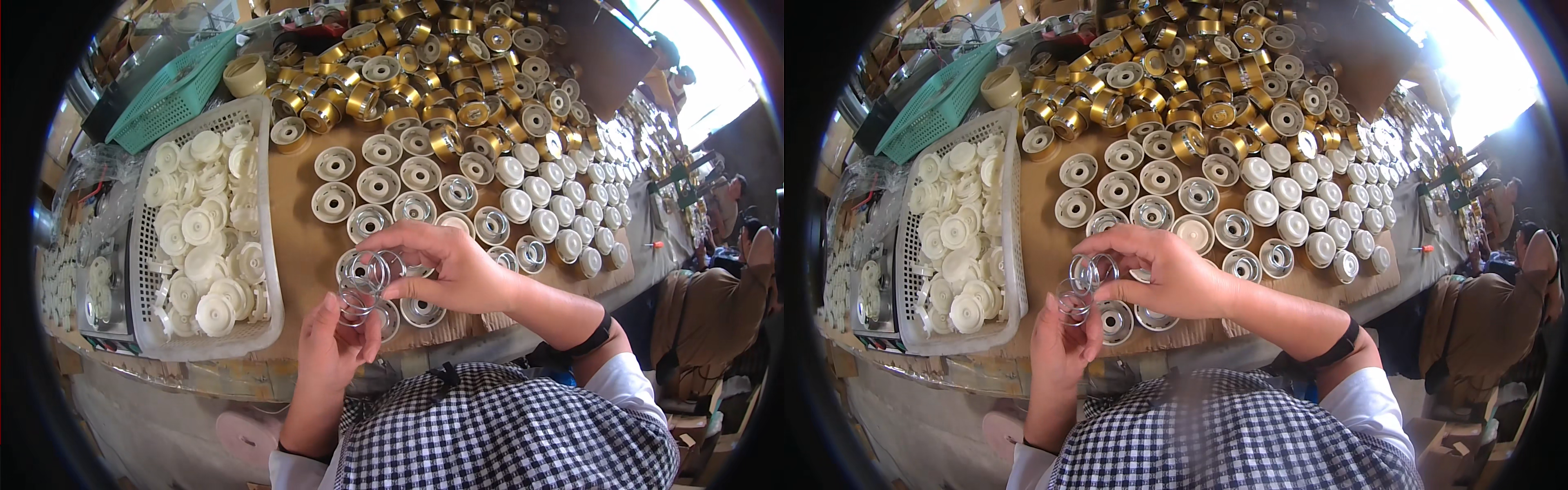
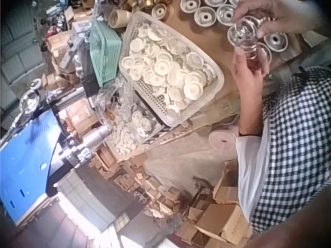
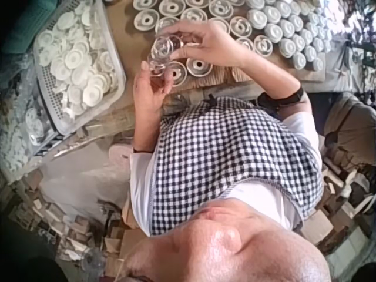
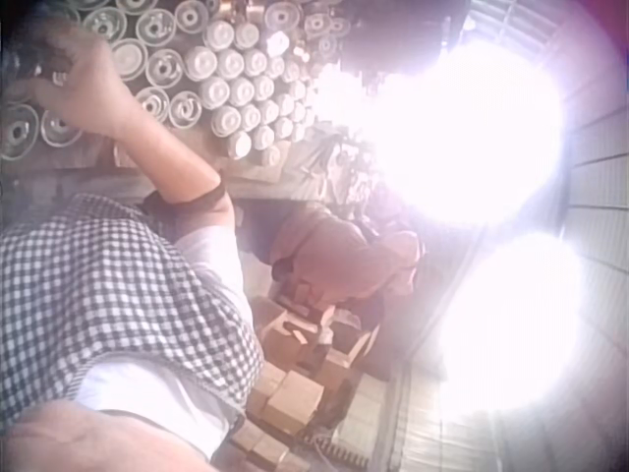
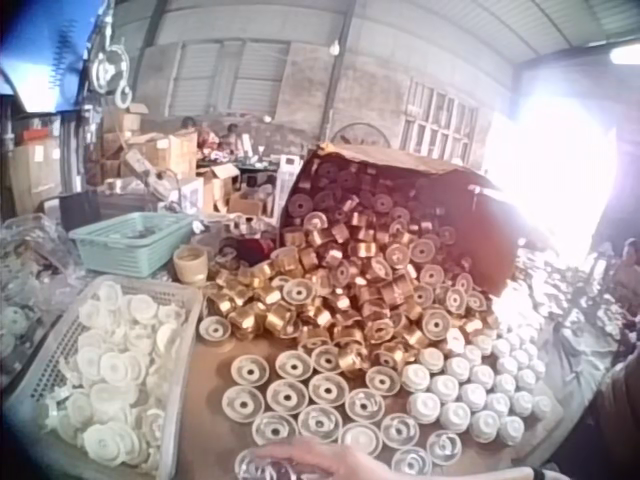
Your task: The recorder is shown at a workbench assembling small gold and white metal components into finished units, alongside several other workers.
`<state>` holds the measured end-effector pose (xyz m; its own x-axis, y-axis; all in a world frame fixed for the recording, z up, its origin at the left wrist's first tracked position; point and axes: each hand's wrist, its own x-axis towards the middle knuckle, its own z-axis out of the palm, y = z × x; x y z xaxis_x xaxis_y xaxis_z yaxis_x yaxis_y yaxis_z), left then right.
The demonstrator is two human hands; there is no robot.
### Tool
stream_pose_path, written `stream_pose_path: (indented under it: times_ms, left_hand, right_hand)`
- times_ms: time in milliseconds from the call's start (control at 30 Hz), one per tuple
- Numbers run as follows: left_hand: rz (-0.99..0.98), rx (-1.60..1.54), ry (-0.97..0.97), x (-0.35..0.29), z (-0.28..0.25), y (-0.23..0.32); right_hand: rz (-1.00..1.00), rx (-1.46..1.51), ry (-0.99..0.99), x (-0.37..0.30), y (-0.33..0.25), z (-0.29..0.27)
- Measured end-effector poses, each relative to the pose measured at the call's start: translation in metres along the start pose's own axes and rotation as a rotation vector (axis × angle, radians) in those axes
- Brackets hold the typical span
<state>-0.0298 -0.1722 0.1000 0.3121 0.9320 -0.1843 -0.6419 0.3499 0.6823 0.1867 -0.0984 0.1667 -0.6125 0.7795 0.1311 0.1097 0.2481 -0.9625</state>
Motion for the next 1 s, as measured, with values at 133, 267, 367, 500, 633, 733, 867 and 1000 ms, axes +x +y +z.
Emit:
stream_pose_path:
  times_ms: [133,267,367,500,633,733,867,1000]
  left_hand:
    - [-0.173,-0.311,-0.176,0.0,-0.003,-0.005]
    - [-0.24,-0.422,-0.285,0.0,-0.007,-0.007]
    - [-0.589,-0.156,-0.675,-0.002,0.005,-0.008]
    - [-0.355,0.054,-0.462,-0.002,0.026,0.003]
    - [0.028,0.451,-0.163,0.009,0.031,0.007]
    - [0.352,0.78,-0.046,0.03,0.039,0.01]
    - [0.575,1.262,0.177,0.069,0.041,0.023]
    - [0.698,1.532,0.225,0.12,0.033,0.026]
  right_hand:
    - [-0.006,0.071,-0.005,-0.001,-0.003,0.002]
    - [0.046,0.197,0.023,-0.005,0.001,0.007]
    - [-0.005,0.321,0.158,0.001,0.0,0.004]
    - [-0.003,-0.576,0.326,0.02,0.007,-0.044]
    - [0.186,-0.866,0.28,0.036,0.041,-0.101]
    - [0.136,-1.091,0.221,0.043,0.084,-0.102]
    - [0.249,-1.096,0.204,0.05,0.099,-0.09]
    - [0.048,-1.02,0.422,0.028,0.078,-0.079]
